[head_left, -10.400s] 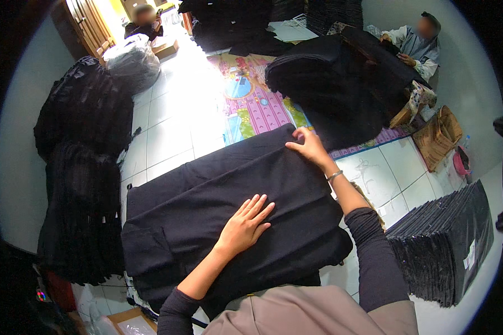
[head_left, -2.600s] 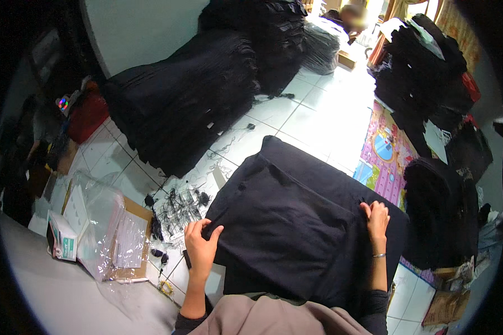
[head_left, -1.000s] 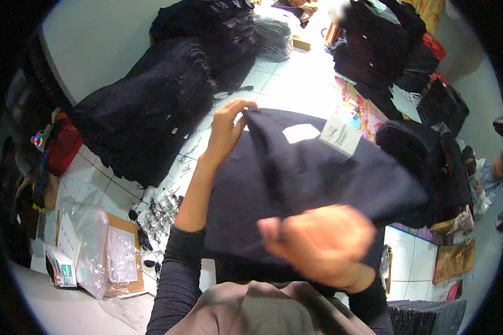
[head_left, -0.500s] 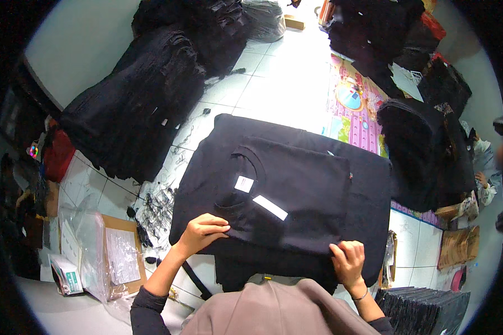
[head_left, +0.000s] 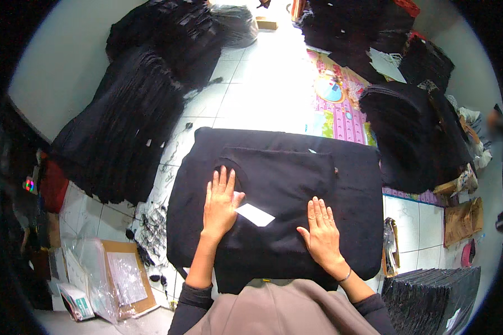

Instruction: The person attaches multiple white tags to a black garment, then folds the garment neatly and places it into a clear plastic bag. The process is repeated for several garments.

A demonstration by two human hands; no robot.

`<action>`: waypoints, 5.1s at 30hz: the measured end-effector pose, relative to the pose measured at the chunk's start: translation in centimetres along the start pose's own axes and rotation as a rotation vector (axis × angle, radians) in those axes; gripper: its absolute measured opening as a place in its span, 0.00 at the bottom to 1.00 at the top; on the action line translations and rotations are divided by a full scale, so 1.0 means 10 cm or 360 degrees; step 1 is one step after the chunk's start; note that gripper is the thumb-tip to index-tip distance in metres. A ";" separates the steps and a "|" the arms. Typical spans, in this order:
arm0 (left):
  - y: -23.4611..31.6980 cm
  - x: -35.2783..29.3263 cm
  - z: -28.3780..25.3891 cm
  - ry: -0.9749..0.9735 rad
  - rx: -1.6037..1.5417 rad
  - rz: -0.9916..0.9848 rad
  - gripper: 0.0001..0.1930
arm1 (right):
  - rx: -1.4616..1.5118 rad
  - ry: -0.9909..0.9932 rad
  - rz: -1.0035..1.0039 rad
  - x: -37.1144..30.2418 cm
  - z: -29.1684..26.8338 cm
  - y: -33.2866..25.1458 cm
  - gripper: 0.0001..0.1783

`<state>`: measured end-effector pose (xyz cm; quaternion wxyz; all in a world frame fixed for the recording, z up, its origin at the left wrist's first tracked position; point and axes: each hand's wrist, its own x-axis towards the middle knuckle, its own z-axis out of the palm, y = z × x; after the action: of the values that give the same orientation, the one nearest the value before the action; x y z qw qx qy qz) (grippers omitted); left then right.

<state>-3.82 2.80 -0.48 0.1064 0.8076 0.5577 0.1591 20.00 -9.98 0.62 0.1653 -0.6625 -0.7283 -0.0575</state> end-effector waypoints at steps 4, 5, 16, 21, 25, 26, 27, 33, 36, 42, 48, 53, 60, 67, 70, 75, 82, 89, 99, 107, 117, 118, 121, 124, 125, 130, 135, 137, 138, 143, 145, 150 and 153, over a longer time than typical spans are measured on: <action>-0.07 0.19 -0.11 -0.0050 0.0000 0.0020 0.26 | 0.0340 0.0012 0.0138 0.29 0.00 0.38 0.23; -0.12 0.31 -0.17 0.0041 -0.0266 -0.0197 0.18 | 0.0189 0.0341 0.0114 0.53 0.04 0.48 0.24; -0.24 1.14 0.31 0.0574 -0.0359 -0.0227 0.09 | 0.0092 0.0212 -0.0234 1.48 0.40 1.06 0.12; -0.32 1.09 0.36 0.0839 -0.0475 -0.0152 0.05 | 0.0639 0.0183 -0.0513 1.57 0.25 1.26 0.11; -0.32 1.09 0.34 0.0805 -0.0464 -0.0179 0.04 | 0.0760 0.0097 -0.0283 1.63 0.33 1.43 0.13; -0.31 1.10 0.35 0.0890 -0.0460 -0.0104 0.05 | 0.0817 0.0055 -0.0075 1.62 0.37 1.44 0.14; -0.32 1.11 0.35 0.0965 -0.0447 -0.0074 0.06 | 0.0872 0.0047 0.0108 1.61 0.42 1.45 0.14; -0.39 1.15 0.36 0.0551 -0.0443 -0.0280 0.19 | 0.0598 -0.0166 0.0641 1.33 0.48 1.35 0.30; -0.39 1.16 0.37 0.0505 -0.0376 -0.0311 0.21 | 0.0230 -0.0245 0.0594 1.38 0.49 1.28 0.37; -0.38 1.16 0.38 0.0625 -0.0447 -0.0354 0.22 | 0.0020 -0.0405 0.0731 1.74 0.65 1.14 0.37; -0.40 1.19 0.42 0.0618 -0.0401 -0.0386 0.23 | 0.0318 -0.0472 0.0421 1.77 0.60 1.24 0.19; -0.45 1.19 0.44 0.0754 -0.0464 -0.0366 0.23 | 0.0890 0.0068 0.0520 1.65 0.63 1.39 0.14; -0.47 1.18 0.40 0.0600 -0.0550 -0.0505 0.21 | 0.1102 0.1550 0.1220 -0.45 -0.13 2.39 0.19; -0.46 1.19 0.38 0.0561 -0.0485 -0.0543 0.22 | 0.0417 0.0694 0.1562 -3.15 0.86 2.37 0.19; -0.50 1.19 0.37 0.0518 -0.0518 -0.0549 0.23 | 0.0378 0.0412 0.1420 -3.13 0.87 2.38 0.14; -0.53 1.18 0.39 0.0499 -0.0569 -0.0536 0.25 | -0.0347 0.0502 0.1601 -1.46 -0.23 2.56 0.13; -0.51 1.14 0.41 0.0673 -0.0864 -0.0427 0.22 | 0.0372 0.0263 -0.0045 1.33 0.33 1.22 0.23; -0.53 1.16 0.36 0.0617 -0.0801 -0.0538 0.25 | 0.0554 0.0159 -0.0199 1.70 0.46 1.07 0.19; -0.46 1.17 0.40 0.0613 -0.0495 -0.0619 0.19 | -0.0006 0.0292 0.0233 1.38 0.49 1.22 0.23; -0.75 0.09 -0.08 0.0256 -0.0640 -0.0280 0.19 | -0.0307 -0.0020 0.0208 0.97 0.36 0.56 0.21; -0.37 -1.14 -0.41 -0.0140 -0.1376 -0.0510 0.40 | 0.0073 -0.0210 0.0022 0.82 0.39 -1.34 0.23; -0.39 -1.16 -0.41 -0.0145 -0.1347 -0.0502 0.43 | 0.0127 -0.0281 0.0004 0.88 0.35 -1.29 0.21; -0.51 -1.15 -0.38 0.0229 -0.0852 0.0110 0.31 | 0.0497 -0.0404 -0.0045 1.17 0.20 -0.75 0.11; -0.65 -1.08 -0.41 0.0170 -0.0694 0.0415 0.17 | 0.1142 -0.0255 0.0130 1.50 0.25 -0.27 0.06; -0.70 -1.03 -0.44 0.0178 -0.0524 0.0530 0.17 | 0.0908 -0.0264 0.0094 1.48 0.31 -0.20 0.07; -0.73 -0.83 -0.55 -0.0157 0.0131 0.1074 0.14 | 0.0386 0.0394 -0.0331 1.06 0.50 -0.27 0.21; -0.65 -0.87 -0.61 -0.0133 0.0577 0.1464 0.10 | 0.0697 -0.0179 -0.0777 0.29 0.26 -0.59 0.36; -0.60 -0.87 -0.60 -0.0124 0.0512 0.1544 0.11 | 0.0293 -0.0244 -0.0811 0.08 0.21 -0.65 0.41; -0.57 -0.86 -0.58 -0.0091 0.0409 0.1499 0.12 | 0.0178 -0.0303 -0.0772 0.00 0.21 -0.67 0.38; -0.27 -0.91 -0.37 0.0053 0.0036 0.0856 0.27 | -0.0210 -0.0092 -0.0732 -0.07 0.36 -0.72 0.29; -0.22 -0.90 -0.29 0.0121 0.0183 0.0784 0.24 | 0.0081 -0.0092 -0.0644 -0.04 0.38 -0.69 0.26; -0.48 -0.77 -0.33 0.0339 -0.0393 0.0754 0.29 | -0.0038 0.0043 -0.0533 -0.15 0.05 -0.26 0.20; -0.57 -0.77 -0.49 0.0386 -0.0558 0.0659 0.22 | 0.0254 0.0208 -0.0099 -0.30 -0.32 0.23 0.20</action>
<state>-13.15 -2.40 1.03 0.1421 0.8486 0.3537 0.3667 22.99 -13.57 2.38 0.2628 -0.6193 -0.7383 -0.0474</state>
